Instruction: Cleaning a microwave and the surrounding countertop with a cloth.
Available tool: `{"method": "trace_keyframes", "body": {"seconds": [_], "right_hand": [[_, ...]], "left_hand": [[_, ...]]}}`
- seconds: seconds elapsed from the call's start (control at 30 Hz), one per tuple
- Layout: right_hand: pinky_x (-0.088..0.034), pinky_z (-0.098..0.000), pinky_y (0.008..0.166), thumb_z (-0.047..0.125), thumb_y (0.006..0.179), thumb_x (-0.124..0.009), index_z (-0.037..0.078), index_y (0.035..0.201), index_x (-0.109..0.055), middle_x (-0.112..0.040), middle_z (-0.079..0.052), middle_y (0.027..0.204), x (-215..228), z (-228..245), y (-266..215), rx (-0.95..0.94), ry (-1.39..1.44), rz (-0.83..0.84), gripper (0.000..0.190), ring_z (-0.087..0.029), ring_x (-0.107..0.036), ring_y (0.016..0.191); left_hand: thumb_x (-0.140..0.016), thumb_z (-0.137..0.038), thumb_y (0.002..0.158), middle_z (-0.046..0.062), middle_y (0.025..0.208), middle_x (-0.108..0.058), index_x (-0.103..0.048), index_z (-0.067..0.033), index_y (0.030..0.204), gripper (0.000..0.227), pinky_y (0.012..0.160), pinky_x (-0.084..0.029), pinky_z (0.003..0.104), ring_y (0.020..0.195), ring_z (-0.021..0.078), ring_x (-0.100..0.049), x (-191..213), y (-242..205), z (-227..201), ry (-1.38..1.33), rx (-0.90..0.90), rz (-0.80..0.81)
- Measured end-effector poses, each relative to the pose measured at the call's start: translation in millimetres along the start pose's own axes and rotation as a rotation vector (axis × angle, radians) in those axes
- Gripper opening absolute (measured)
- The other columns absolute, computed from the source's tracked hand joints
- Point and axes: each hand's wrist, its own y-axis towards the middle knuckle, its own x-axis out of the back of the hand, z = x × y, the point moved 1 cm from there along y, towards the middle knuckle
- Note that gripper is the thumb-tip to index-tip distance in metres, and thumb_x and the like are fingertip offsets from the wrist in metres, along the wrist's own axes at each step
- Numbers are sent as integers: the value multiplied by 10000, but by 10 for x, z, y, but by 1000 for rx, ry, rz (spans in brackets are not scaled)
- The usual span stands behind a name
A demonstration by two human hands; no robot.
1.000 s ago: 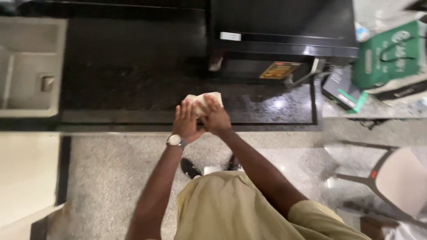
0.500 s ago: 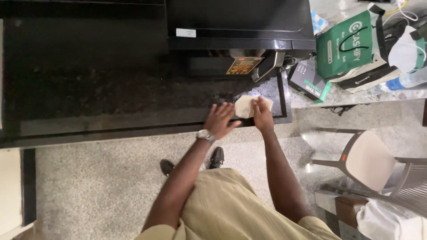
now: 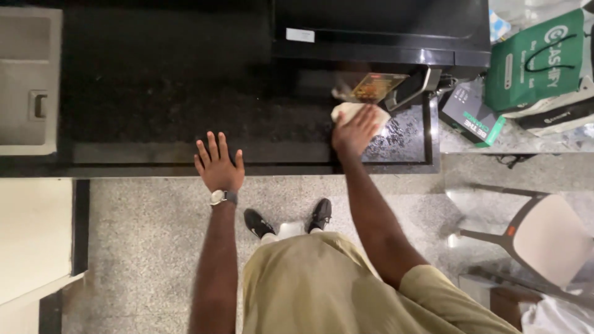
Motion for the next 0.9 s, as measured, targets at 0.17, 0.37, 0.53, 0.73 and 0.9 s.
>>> {"method": "trace_keyframes", "body": {"seconds": [0.17,0.37,0.53,0.73,0.9], "right_hand": [[-58,-500,1278,637,1073,-218,3,1644,-64,-62,-240,1719,-292,916,-546,353,-19,70,867,-352,-49,1591],[-86,-493,1278,596,1057,-301,67,1648,-132,-130,-149,1726,-509,1140,-997,801,90,103,811,-313,-105,1598],[-145,-496,1282,510,1063,-413,88,1642,-215,-228,-135,1714,0,246,-472,647,180,124,743,-308,-202,1591],[-132,-491,1280,473,1083,-398,20,1642,-207,-211,-197,1712,311,-1555,358,381,111,1,744,-344,-180,1592],[-144,-497,1246,506,1089,-350,9,1626,-214,-206,-205,1699,152,-2079,233,407,21,-56,744,-364,-181,1570]], "left_hand": [[-492,-533,1072,66,1728,-289,-398,-190,1642,672,1220,-267,647,1579,396,-246,133,29,-54,8,58,-4],[-531,-519,1050,63,1726,-296,-406,-203,1636,678,1218,-251,642,1582,390,-236,125,6,8,-17,43,-4],[-549,-451,1021,76,1733,-285,-402,-188,1641,689,1226,-245,626,1584,396,-227,41,-27,69,-48,14,46],[-580,-412,1037,83,1742,-277,-398,-182,1662,690,1227,-243,625,1585,400,-227,33,-41,45,-21,-4,22],[-573,-400,1028,81,1751,-258,-389,-177,1666,701,1233,-232,623,1587,398,-212,27,-79,16,-4,27,42]]}}
